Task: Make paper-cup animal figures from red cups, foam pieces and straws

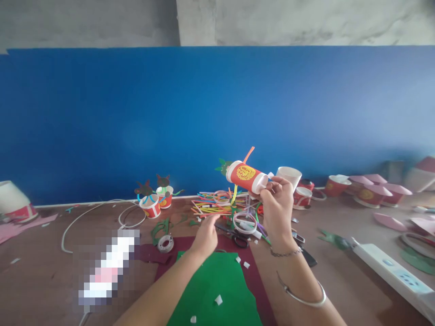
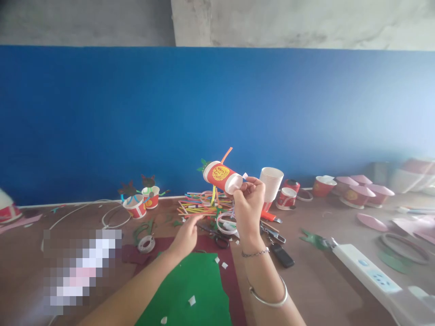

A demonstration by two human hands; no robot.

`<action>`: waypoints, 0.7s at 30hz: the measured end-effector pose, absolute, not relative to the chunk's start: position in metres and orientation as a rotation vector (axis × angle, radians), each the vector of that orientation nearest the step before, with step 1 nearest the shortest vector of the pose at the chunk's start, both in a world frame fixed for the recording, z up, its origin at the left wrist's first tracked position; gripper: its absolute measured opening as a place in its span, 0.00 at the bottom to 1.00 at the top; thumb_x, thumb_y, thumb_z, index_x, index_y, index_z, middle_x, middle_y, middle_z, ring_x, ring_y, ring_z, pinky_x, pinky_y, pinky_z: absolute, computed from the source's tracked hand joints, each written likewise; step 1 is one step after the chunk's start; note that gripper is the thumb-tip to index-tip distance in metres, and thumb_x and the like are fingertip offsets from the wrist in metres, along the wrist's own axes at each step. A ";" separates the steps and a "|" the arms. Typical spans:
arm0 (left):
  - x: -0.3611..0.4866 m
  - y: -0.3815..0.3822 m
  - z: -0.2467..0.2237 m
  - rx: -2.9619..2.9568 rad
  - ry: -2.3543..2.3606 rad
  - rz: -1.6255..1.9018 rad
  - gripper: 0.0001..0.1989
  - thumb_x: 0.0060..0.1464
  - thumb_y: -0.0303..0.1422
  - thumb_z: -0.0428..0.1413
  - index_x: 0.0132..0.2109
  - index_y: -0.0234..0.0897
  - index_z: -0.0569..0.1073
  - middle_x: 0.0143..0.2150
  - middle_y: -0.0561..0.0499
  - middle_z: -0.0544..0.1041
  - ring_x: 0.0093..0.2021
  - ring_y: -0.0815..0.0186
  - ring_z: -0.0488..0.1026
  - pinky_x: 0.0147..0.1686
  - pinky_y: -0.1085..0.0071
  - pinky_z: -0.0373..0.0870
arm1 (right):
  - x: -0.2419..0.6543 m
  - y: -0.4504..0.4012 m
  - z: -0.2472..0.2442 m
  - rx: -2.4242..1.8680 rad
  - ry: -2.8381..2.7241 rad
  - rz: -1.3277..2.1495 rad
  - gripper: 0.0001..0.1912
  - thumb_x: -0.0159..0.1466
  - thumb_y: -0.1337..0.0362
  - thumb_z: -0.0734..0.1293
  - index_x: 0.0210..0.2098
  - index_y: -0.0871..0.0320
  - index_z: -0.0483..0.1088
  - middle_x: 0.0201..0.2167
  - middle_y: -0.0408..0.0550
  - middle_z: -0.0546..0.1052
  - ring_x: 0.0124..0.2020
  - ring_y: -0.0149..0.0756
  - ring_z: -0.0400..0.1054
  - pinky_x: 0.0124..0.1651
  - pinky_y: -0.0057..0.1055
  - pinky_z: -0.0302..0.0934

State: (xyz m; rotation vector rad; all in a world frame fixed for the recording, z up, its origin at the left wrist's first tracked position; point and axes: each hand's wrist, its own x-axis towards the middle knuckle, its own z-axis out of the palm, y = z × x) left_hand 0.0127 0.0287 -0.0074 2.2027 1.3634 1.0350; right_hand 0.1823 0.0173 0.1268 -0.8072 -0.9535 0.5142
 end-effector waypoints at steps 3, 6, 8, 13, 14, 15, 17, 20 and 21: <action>-0.007 0.037 -0.003 2.040 1.464 1.028 0.23 0.49 0.16 0.41 0.49 0.34 0.69 0.49 0.44 0.74 0.50 0.65 0.71 0.53 0.63 0.67 | 0.183 0.014 0.131 -0.814 -0.989 0.525 0.17 0.52 0.70 0.62 0.41 0.55 0.57 0.31 0.40 0.60 0.30 0.27 0.61 0.31 0.29 0.68; -0.023 0.027 -0.002 2.044 1.463 0.985 0.17 0.51 0.21 0.46 0.45 0.37 0.72 0.46 0.46 0.76 0.48 0.64 0.72 0.52 0.61 0.67 | 0.186 0.012 0.135 -0.825 -1.004 0.562 0.18 0.51 0.71 0.62 0.41 0.55 0.57 0.30 0.40 0.60 0.29 0.27 0.61 0.29 0.29 0.68; -0.030 0.010 -0.003 2.188 1.401 0.851 0.17 0.53 0.31 0.52 0.50 0.38 0.69 0.54 0.44 0.71 0.57 0.59 0.65 0.57 0.58 0.61 | 0.188 0.011 0.136 -0.836 -1.007 0.585 0.18 0.50 0.71 0.61 0.41 0.55 0.57 0.30 0.40 0.60 0.29 0.27 0.62 0.29 0.29 0.68; -0.038 -0.031 -0.007 2.396 1.381 0.487 0.46 0.43 0.52 0.57 0.64 0.36 0.51 0.66 0.36 0.52 0.65 0.47 0.48 0.59 0.49 0.53 | 0.188 0.010 0.136 -0.876 -1.056 0.579 0.18 0.51 0.71 0.61 0.41 0.55 0.57 0.31 0.40 0.62 0.30 0.28 0.63 0.28 0.28 0.67; -0.040 -0.035 -0.007 2.390 1.447 0.544 0.48 0.41 0.52 0.59 0.63 0.35 0.51 0.65 0.35 0.53 0.64 0.45 0.49 0.58 0.48 0.54 | 0.188 0.010 0.136 -0.879 -1.061 0.583 0.18 0.51 0.71 0.61 0.41 0.55 0.57 0.31 0.40 0.62 0.30 0.28 0.63 0.28 0.28 0.67; -0.042 -0.036 -0.006 2.383 1.498 0.618 0.44 0.42 0.50 0.59 0.62 0.36 0.54 0.63 0.35 0.57 0.63 0.46 0.53 0.57 0.48 0.55 | 0.187 0.010 0.136 -0.879 -1.063 0.590 0.19 0.50 0.71 0.61 0.41 0.55 0.57 0.31 0.40 0.62 0.30 0.28 0.63 0.28 0.28 0.68; -0.046 -0.033 -0.002 2.331 1.570 0.722 0.27 0.48 0.43 0.58 0.53 0.37 0.64 0.53 0.40 0.68 0.56 0.51 0.63 0.53 0.54 0.61 | 0.187 0.011 0.135 -0.872 -1.060 0.603 0.19 0.50 0.71 0.62 0.42 0.54 0.58 0.31 0.40 0.61 0.30 0.29 0.63 0.28 0.29 0.68; -0.052 -0.024 0.002 2.216 1.607 0.611 0.06 0.51 0.31 0.54 0.38 0.36 0.70 0.40 0.46 0.72 0.44 0.60 0.71 0.45 0.63 0.66 | 0.186 0.013 0.133 -0.874 -1.059 0.620 0.19 0.49 0.72 0.62 0.41 0.54 0.58 0.30 0.39 0.61 0.30 0.29 0.63 0.29 0.30 0.68; -0.053 -0.021 0.003 2.184 1.615 0.572 0.04 0.51 0.29 0.54 0.37 0.37 0.70 0.39 0.47 0.71 0.41 0.61 0.71 0.43 0.65 0.67 | 0.185 0.013 0.132 -0.881 -1.063 0.626 0.19 0.49 0.72 0.63 0.41 0.55 0.58 0.30 0.39 0.61 0.30 0.29 0.63 0.29 0.30 0.68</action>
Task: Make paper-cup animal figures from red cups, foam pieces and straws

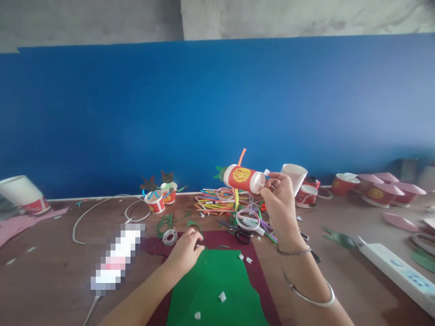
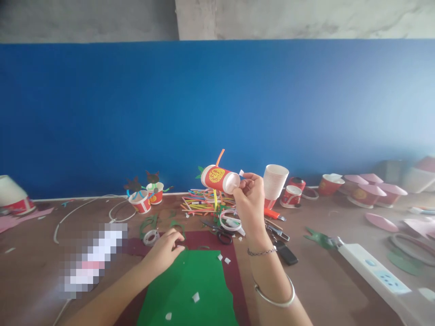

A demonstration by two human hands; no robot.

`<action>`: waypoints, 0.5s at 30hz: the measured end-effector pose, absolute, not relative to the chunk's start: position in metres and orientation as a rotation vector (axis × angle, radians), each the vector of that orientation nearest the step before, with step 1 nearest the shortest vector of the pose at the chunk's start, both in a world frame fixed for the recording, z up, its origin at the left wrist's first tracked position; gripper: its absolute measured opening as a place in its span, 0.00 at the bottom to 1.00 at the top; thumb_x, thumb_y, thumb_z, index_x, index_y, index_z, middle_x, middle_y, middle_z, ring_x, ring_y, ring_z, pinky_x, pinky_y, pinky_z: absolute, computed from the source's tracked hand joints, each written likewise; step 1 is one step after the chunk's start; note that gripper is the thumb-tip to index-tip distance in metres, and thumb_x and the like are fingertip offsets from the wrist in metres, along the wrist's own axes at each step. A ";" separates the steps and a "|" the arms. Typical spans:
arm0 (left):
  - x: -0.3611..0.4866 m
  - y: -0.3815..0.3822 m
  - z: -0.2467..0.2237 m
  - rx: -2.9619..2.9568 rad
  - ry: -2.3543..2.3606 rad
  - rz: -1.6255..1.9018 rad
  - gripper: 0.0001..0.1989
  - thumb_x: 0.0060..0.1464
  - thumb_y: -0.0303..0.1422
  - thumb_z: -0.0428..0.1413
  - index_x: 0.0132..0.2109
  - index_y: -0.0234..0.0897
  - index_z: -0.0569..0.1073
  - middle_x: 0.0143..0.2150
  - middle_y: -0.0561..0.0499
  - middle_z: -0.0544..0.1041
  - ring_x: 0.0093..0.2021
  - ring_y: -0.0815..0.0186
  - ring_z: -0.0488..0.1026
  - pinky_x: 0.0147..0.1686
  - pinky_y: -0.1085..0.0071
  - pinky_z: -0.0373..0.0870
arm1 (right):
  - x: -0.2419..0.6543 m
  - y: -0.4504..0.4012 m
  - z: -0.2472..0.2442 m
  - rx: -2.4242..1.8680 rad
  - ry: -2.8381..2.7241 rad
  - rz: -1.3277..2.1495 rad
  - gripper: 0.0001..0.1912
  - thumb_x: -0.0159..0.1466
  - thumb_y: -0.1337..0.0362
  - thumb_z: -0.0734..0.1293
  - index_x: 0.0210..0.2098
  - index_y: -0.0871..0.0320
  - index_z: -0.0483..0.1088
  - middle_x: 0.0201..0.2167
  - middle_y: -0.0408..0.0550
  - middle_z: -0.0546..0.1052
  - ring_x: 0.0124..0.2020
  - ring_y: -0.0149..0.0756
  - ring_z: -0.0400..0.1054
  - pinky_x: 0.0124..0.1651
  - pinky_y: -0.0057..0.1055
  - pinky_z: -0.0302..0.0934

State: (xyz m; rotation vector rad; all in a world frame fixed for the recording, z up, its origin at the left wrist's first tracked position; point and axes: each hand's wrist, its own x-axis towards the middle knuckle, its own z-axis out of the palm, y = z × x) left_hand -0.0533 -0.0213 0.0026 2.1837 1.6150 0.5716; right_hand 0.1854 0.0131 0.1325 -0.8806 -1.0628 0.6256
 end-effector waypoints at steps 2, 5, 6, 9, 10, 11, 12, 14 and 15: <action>-0.054 -0.018 0.003 2.138 1.619 0.503 0.06 0.49 0.26 0.53 0.36 0.37 0.70 0.39 0.49 0.70 0.38 0.65 0.71 0.40 0.69 0.66 | 0.185 0.014 0.131 -0.896 -1.073 0.629 0.19 0.49 0.72 0.63 0.41 0.55 0.59 0.30 0.40 0.62 0.30 0.29 0.63 0.29 0.30 0.68; -0.052 -0.018 0.004 2.098 1.610 0.424 0.09 0.47 0.25 0.53 0.38 0.38 0.69 0.39 0.51 0.69 0.34 0.69 0.71 0.38 0.72 0.65 | 0.184 0.015 0.129 -0.896 -1.094 0.628 0.19 0.49 0.72 0.62 0.41 0.55 0.59 0.31 0.40 0.62 0.30 0.29 0.63 0.28 0.29 0.67; -0.051 -0.018 0.005 2.095 1.607 0.413 0.09 0.47 0.25 0.53 0.38 0.38 0.69 0.40 0.51 0.69 0.33 0.69 0.71 0.38 0.72 0.65 | 0.183 0.015 0.129 -0.892 -1.098 0.630 0.19 0.49 0.72 0.62 0.41 0.55 0.58 0.31 0.40 0.62 0.30 0.29 0.63 0.28 0.28 0.66; -0.050 -0.021 0.009 2.112 1.569 0.404 0.10 0.47 0.25 0.53 0.39 0.38 0.69 0.40 0.51 0.68 0.34 0.69 0.70 0.38 0.72 0.65 | 0.182 0.017 0.127 -0.889 -1.113 0.632 0.19 0.49 0.72 0.62 0.41 0.55 0.58 0.30 0.39 0.61 0.29 0.28 0.62 0.27 0.28 0.65; -0.050 -0.022 0.011 2.121 1.546 0.406 0.10 0.46 0.25 0.53 0.39 0.38 0.68 0.40 0.51 0.67 0.34 0.69 0.70 0.39 0.72 0.65 | 0.182 0.017 0.127 -0.898 -1.127 0.623 0.19 0.49 0.71 0.62 0.41 0.55 0.58 0.29 0.38 0.61 0.28 0.28 0.62 0.27 0.28 0.65; -0.050 -0.022 0.013 2.126 1.524 0.404 0.10 0.46 0.26 0.52 0.38 0.38 0.68 0.41 0.51 0.67 0.35 0.68 0.70 0.39 0.71 0.65 | 0.181 0.018 0.126 -0.912 -1.154 0.606 0.19 0.49 0.71 0.62 0.41 0.55 0.58 0.29 0.38 0.61 0.27 0.27 0.61 0.27 0.27 0.64; -0.050 -0.023 0.014 2.132 1.507 0.397 0.10 0.46 0.26 0.52 0.38 0.38 0.68 0.41 0.50 0.67 0.35 0.68 0.70 0.39 0.71 0.65 | 0.180 0.018 0.125 -0.934 -1.197 0.579 0.19 0.49 0.72 0.62 0.41 0.55 0.58 0.28 0.38 0.61 0.27 0.27 0.61 0.27 0.27 0.63; -0.050 -0.024 0.017 2.160 1.488 0.375 0.09 0.45 0.26 0.52 0.37 0.38 0.68 0.39 0.51 0.67 0.36 0.67 0.69 0.40 0.70 0.64 | 0.178 0.018 0.122 -0.994 -1.331 0.487 0.19 0.49 0.72 0.61 0.42 0.55 0.58 0.27 0.38 0.61 0.26 0.28 0.60 0.28 0.28 0.61; -0.049 -0.024 0.017 2.174 1.486 0.360 0.08 0.45 0.26 0.51 0.36 0.38 0.68 0.38 0.51 0.67 0.36 0.66 0.69 0.40 0.70 0.64 | 0.175 0.018 0.120 -1.027 -1.421 0.426 0.20 0.50 0.73 0.61 0.43 0.56 0.58 0.27 0.38 0.61 0.26 0.29 0.60 0.28 0.28 0.61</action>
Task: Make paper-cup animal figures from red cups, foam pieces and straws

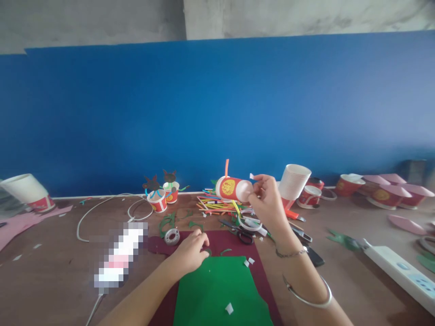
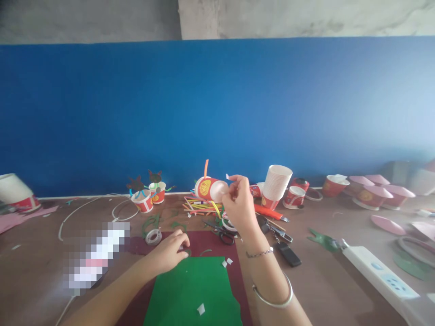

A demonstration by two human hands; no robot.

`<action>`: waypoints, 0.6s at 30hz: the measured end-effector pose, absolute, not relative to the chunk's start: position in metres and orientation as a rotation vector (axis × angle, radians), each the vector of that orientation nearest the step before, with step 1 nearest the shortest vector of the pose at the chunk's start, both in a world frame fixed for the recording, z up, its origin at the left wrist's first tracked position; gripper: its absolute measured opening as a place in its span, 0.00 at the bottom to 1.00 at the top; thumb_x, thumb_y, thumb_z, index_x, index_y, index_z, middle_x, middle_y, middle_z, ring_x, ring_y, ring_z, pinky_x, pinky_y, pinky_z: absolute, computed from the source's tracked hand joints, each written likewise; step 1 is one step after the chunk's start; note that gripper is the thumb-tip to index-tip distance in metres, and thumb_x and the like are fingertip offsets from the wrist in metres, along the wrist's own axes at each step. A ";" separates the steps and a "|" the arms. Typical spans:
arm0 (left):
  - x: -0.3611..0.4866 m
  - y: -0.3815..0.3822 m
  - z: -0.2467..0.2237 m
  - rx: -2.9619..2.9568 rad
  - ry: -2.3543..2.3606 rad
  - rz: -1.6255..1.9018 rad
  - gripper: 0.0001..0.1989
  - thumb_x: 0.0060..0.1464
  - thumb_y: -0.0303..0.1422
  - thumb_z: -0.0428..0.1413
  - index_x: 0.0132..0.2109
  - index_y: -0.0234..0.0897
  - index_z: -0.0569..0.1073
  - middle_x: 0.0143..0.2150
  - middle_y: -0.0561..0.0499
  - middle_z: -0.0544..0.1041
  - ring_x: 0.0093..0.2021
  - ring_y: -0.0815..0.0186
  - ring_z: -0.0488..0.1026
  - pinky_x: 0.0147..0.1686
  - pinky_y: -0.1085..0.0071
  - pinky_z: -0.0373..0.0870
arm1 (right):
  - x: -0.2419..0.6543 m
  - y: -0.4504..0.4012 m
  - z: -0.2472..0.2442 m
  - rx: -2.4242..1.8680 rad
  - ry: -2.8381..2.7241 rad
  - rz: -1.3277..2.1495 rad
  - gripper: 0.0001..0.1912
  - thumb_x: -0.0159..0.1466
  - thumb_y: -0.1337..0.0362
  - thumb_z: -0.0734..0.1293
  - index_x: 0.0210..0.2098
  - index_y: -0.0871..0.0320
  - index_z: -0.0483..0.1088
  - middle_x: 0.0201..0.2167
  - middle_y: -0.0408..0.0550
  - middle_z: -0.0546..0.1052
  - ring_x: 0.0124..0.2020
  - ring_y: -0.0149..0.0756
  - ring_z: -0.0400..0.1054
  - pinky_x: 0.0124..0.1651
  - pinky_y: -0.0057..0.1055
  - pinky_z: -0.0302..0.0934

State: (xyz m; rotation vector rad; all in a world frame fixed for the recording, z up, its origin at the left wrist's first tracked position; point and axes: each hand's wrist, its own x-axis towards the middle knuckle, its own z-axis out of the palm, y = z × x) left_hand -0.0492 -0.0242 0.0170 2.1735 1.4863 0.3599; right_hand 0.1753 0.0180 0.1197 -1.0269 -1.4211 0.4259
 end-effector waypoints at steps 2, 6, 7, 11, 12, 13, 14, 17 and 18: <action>-0.047 -0.024 0.017 2.183 1.498 0.341 0.06 0.45 0.26 0.51 0.34 0.38 0.68 0.37 0.51 0.68 0.37 0.65 0.69 0.40 0.69 0.64 | 0.168 0.016 0.115 -1.079 -1.630 0.297 0.23 0.50 0.74 0.59 0.46 0.56 0.59 0.28 0.41 0.63 0.27 0.31 0.62 0.31 0.30 0.61; -0.044 -0.021 0.015 2.127 1.547 0.397 0.05 0.43 0.26 0.52 0.32 0.37 0.69 0.35 0.51 0.70 0.36 0.66 0.70 0.38 0.71 0.64 | 0.141 0.007 0.104 -1.159 -2.063 0.146 0.28 0.51 0.78 0.55 0.51 0.57 0.58 0.38 0.50 0.69 0.36 0.38 0.66 0.38 0.32 0.61; -0.045 -0.019 0.015 2.094 1.561 0.414 0.05 0.43 0.26 0.52 0.31 0.37 0.69 0.33 0.52 0.71 0.34 0.67 0.70 0.36 0.72 0.64 | 0.133 0.004 0.100 -1.195 -2.135 0.132 0.27 0.52 0.78 0.54 0.51 0.58 0.58 0.40 0.52 0.70 0.37 0.39 0.67 0.37 0.31 0.60; -0.065 -0.009 0.026 1.868 1.650 0.549 0.01 0.42 0.28 0.55 0.27 0.37 0.69 0.23 0.56 0.71 0.27 0.67 0.70 0.29 0.73 0.63 | 0.107 -0.008 0.083 -1.322 -2.392 0.145 0.32 0.51 0.79 0.56 0.56 0.59 0.55 0.44 0.55 0.71 0.35 0.39 0.70 0.31 0.29 0.59; -0.071 -0.007 0.030 1.751 1.675 0.619 0.01 0.42 0.28 0.54 0.26 0.37 0.68 0.21 0.56 0.71 0.25 0.68 0.70 0.28 0.74 0.63 | 0.104 -0.009 0.078 -1.345 -2.439 0.163 0.34 0.50 0.79 0.57 0.56 0.60 0.54 0.43 0.55 0.72 0.33 0.39 0.70 0.31 0.29 0.59; -0.077 -0.005 0.035 1.632 1.685 0.739 0.01 0.44 0.28 0.53 0.26 0.37 0.68 0.20 0.56 0.70 0.22 0.69 0.69 0.26 0.73 0.63 | 0.102 -0.009 0.073 -1.353 -2.469 0.195 0.35 0.49 0.79 0.57 0.57 0.61 0.54 0.41 0.55 0.73 0.31 0.39 0.70 0.30 0.29 0.58; -0.081 -0.005 0.040 1.549 1.673 0.919 0.02 0.46 0.29 0.52 0.28 0.36 0.69 0.21 0.55 0.71 0.21 0.69 0.68 0.25 0.73 0.63 | 0.102 -0.008 0.068 -1.337 -2.481 0.242 0.36 0.48 0.79 0.58 0.58 0.62 0.53 0.39 0.55 0.73 0.30 0.39 0.69 0.29 0.29 0.57; -0.078 -0.006 0.049 1.229 1.519 1.491 0.10 0.45 0.34 0.56 0.35 0.35 0.70 0.28 0.53 0.73 0.25 0.69 0.70 0.26 0.73 0.65 | 0.104 0.000 0.058 -1.220 -2.362 0.493 0.31 0.49 0.76 0.59 0.54 0.62 0.56 0.29 0.47 0.72 0.28 0.36 0.66 0.30 0.28 0.56; -0.071 -0.006 0.050 1.093 1.400 1.589 0.12 0.43 0.35 0.57 0.37 0.35 0.70 0.28 0.53 0.73 0.25 0.69 0.70 0.25 0.74 0.65 | 0.104 0.003 0.056 -1.188 -2.261 0.597 0.28 0.50 0.75 0.60 0.51 0.61 0.58 0.25 0.43 0.70 0.26 0.34 0.64 0.29 0.27 0.55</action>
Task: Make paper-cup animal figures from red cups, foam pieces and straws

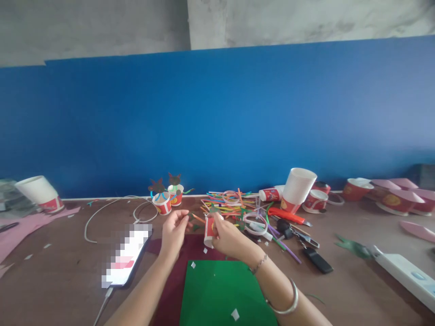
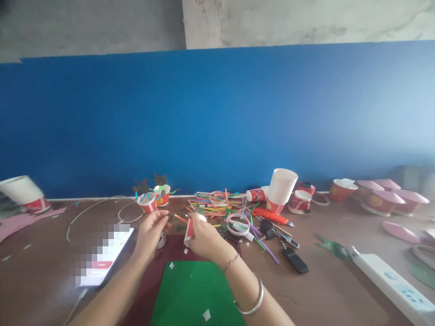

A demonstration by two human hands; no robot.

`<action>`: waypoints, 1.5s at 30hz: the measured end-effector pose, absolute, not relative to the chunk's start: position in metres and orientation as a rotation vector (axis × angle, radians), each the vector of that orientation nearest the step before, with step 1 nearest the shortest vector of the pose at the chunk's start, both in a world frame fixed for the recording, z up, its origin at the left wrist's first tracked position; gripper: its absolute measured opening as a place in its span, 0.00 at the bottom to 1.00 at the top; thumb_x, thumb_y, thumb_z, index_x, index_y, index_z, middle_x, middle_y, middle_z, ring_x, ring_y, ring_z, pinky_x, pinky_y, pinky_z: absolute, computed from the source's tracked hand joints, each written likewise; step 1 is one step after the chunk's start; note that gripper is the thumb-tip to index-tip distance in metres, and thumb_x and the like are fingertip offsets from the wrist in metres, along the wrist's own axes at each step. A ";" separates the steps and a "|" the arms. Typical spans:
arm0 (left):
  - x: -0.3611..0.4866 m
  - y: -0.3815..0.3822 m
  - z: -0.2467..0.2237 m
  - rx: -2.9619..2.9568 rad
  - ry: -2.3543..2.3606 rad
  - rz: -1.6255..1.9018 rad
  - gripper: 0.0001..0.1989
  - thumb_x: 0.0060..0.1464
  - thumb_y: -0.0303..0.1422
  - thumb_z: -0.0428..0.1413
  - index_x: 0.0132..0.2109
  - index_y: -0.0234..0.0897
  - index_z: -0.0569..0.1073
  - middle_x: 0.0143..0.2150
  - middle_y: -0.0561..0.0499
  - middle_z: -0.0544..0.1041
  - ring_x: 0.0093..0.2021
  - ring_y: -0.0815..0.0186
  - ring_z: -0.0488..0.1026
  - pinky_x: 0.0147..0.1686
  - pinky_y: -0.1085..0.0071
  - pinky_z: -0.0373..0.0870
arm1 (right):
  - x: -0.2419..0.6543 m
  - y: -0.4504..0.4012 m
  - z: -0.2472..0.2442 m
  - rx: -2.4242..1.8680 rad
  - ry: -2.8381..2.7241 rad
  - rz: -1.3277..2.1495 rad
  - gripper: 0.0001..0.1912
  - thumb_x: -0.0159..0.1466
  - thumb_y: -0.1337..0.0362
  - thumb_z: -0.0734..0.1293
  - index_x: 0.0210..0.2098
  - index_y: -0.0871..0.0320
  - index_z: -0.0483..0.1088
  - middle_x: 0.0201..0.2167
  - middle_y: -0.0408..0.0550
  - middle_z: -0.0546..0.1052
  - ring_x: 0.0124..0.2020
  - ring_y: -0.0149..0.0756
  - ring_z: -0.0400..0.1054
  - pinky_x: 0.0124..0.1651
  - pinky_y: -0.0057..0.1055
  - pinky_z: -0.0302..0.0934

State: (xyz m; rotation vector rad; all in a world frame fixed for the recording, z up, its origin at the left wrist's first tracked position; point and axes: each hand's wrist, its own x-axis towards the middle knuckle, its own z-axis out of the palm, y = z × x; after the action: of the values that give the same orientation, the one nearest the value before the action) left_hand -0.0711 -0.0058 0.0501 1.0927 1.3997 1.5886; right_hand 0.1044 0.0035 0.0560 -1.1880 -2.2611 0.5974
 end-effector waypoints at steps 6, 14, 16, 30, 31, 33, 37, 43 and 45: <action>-0.022 0.000 0.045 0.479 0.756 1.516 0.06 0.40 0.26 0.56 0.31 0.34 0.70 0.24 0.53 0.70 0.23 0.71 0.69 0.25 0.74 0.67 | 0.109 0.014 0.062 -1.071 -1.464 1.252 0.09 0.57 0.58 0.63 0.30 0.57 0.61 0.23 0.39 0.64 0.25 0.28 0.59 0.27 0.25 0.57; -0.013 0.003 0.027 0.865 0.822 1.600 0.07 0.43 0.25 0.53 0.34 0.37 0.68 0.30 0.54 0.71 0.31 0.70 0.70 0.33 0.73 0.67 | 0.109 0.008 0.057 -1.067 -1.406 1.356 0.15 0.54 0.54 0.67 0.22 0.60 0.64 0.18 0.38 0.63 0.21 0.26 0.54 0.26 0.25 0.51; -0.014 0.003 0.022 1.121 0.998 1.661 0.09 0.46 0.26 0.52 0.38 0.38 0.68 0.35 0.52 0.72 0.36 0.68 0.71 0.38 0.71 0.67 | 0.107 0.010 0.054 -1.089 -1.406 1.341 0.15 0.53 0.55 0.67 0.22 0.60 0.65 0.17 0.38 0.64 0.21 0.26 0.55 0.26 0.25 0.51; -0.008 -0.006 0.021 1.727 1.314 1.637 0.14 0.55 0.24 0.45 0.47 0.37 0.66 0.44 0.45 0.72 0.45 0.63 0.71 0.45 0.65 0.69 | 0.108 0.015 0.042 -1.227 -1.654 0.738 0.06 0.54 0.65 0.61 0.23 0.58 0.67 0.24 0.45 0.71 0.28 0.34 0.65 0.33 0.29 0.58; -0.008 -0.007 0.022 1.731 1.315 1.640 0.14 0.55 0.24 0.45 0.48 0.37 0.66 0.44 0.45 0.72 0.45 0.63 0.71 0.45 0.65 0.69 | 0.108 0.015 0.042 -1.230 -1.656 0.720 0.06 0.55 0.66 0.61 0.23 0.58 0.67 0.24 0.45 0.71 0.28 0.35 0.65 0.33 0.29 0.58; -0.007 -0.007 0.022 1.739 1.316 1.646 0.14 0.54 0.23 0.45 0.48 0.37 0.65 0.44 0.45 0.72 0.45 0.63 0.71 0.45 0.65 0.69 | 0.107 0.015 0.042 -1.232 -1.665 0.694 0.06 0.55 0.66 0.61 0.22 0.58 0.66 0.25 0.45 0.71 0.28 0.35 0.65 0.32 0.29 0.58; -0.006 -0.008 0.021 1.772 1.317 1.659 0.14 0.54 0.23 0.45 0.48 0.37 0.65 0.44 0.44 0.71 0.45 0.63 0.71 0.45 0.64 0.69 | 0.107 0.014 0.041 -1.236 -1.675 0.650 0.06 0.55 0.67 0.61 0.22 0.58 0.65 0.26 0.45 0.70 0.28 0.34 0.65 0.33 0.29 0.59; -0.006 -0.009 0.022 1.777 1.302 1.684 0.14 0.53 0.23 0.46 0.47 0.37 0.65 0.44 0.45 0.71 0.44 0.63 0.71 0.44 0.64 0.69 | 0.106 0.015 0.038 -1.230 -1.684 0.582 0.06 0.55 0.68 0.61 0.23 0.58 0.66 0.27 0.45 0.71 0.29 0.34 0.65 0.33 0.29 0.59; -0.005 -0.009 0.022 1.764 1.285 1.689 0.14 0.54 0.23 0.47 0.47 0.37 0.66 0.44 0.45 0.71 0.44 0.63 0.71 0.44 0.64 0.69 | 0.105 0.014 0.039 -1.242 -1.689 0.557 0.05 0.55 0.68 0.61 0.23 0.58 0.66 0.27 0.45 0.70 0.29 0.34 0.65 0.32 0.29 0.59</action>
State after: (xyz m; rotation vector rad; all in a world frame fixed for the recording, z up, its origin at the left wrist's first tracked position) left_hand -0.0053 -0.0086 0.0222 1.7639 1.2850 1.6893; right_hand 0.1051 0.0140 0.0392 -1.2415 -1.6893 0.5571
